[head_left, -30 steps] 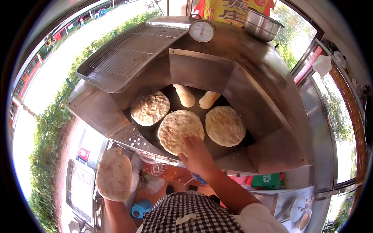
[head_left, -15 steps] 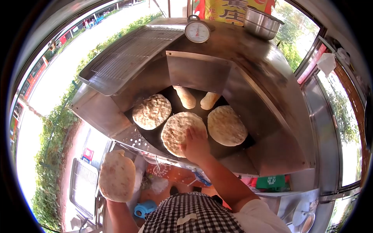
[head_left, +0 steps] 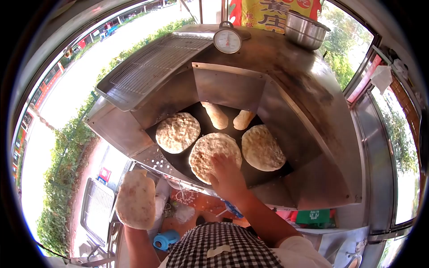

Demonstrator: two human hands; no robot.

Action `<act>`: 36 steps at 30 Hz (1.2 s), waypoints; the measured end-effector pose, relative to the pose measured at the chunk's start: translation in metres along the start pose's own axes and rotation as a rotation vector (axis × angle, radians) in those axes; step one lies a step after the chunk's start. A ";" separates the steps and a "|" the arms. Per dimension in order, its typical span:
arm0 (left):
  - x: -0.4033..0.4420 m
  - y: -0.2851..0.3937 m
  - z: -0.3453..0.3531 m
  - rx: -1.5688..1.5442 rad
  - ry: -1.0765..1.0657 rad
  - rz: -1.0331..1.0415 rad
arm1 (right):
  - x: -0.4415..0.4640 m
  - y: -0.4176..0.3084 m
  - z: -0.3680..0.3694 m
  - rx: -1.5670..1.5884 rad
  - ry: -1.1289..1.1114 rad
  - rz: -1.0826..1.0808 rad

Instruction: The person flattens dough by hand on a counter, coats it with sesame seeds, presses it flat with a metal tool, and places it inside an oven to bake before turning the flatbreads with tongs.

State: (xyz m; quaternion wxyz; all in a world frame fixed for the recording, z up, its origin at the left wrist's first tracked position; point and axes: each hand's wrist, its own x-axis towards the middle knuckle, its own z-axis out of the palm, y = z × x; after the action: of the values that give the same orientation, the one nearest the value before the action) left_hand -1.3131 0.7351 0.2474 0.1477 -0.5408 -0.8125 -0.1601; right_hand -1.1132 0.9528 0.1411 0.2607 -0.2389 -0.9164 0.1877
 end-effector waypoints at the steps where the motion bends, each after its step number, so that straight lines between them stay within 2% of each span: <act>1: -0.002 -0.001 0.004 -0.064 0.028 -0.035 | -0.003 0.001 -0.002 0.002 -0.017 0.002; 3: -0.013 -0.010 0.027 -0.192 0.083 -0.105 | -0.009 0.003 -0.006 0.001 -0.048 0.012; 5: -0.033 -0.016 0.059 -1.093 0.222 -0.422 | -0.016 0.008 -0.009 -0.006 -0.074 0.029; 7: -0.030 -0.003 0.053 -1.075 0.167 -0.452 | -0.023 0.012 -0.011 0.001 -0.096 0.045; 9: -0.004 0.027 0.008 -0.143 -0.058 -0.175 | -0.029 0.015 -0.012 -0.002 -0.121 0.062; 12: -0.028 -0.007 0.043 0.262 -0.021 -0.008 | -0.033 0.017 -0.010 -0.030 -0.161 0.080; 13: -0.029 -0.014 0.052 -0.199 -0.006 -0.152 | -0.034 0.017 -0.008 -0.044 -0.172 0.084; 15: -0.025 -0.020 0.055 -0.394 0.013 -0.203 | -0.028 0.015 -0.003 -0.056 -0.141 0.073; 18: 0.003 -0.005 0.032 0.054 -0.019 0.072 | -0.021 0.012 0.008 -0.064 -0.051 0.039; 24: 0.025 -0.018 0.028 0.188 -0.019 0.229 | 0.007 0.012 0.033 -0.227 -0.023 0.062; 27: 0.033 -0.025 0.024 0.045 0.018 0.195 | 0.007 0.026 0.046 -0.297 -0.053 0.154; 33: 0.028 -0.066 0.037 0.090 0.065 0.293 | -0.005 0.026 0.024 -0.380 -0.228 0.368; 36: 0.023 -0.082 0.056 -0.201 -0.080 0.026 | -0.004 0.021 0.016 -0.349 -0.062 0.267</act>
State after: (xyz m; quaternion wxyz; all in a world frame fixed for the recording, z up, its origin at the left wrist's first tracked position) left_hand -1.4013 0.7478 0.1979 0.0622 -0.5693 -0.7905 -0.2173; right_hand -1.1127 0.9642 0.1170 0.1600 -0.3936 -0.9028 0.0662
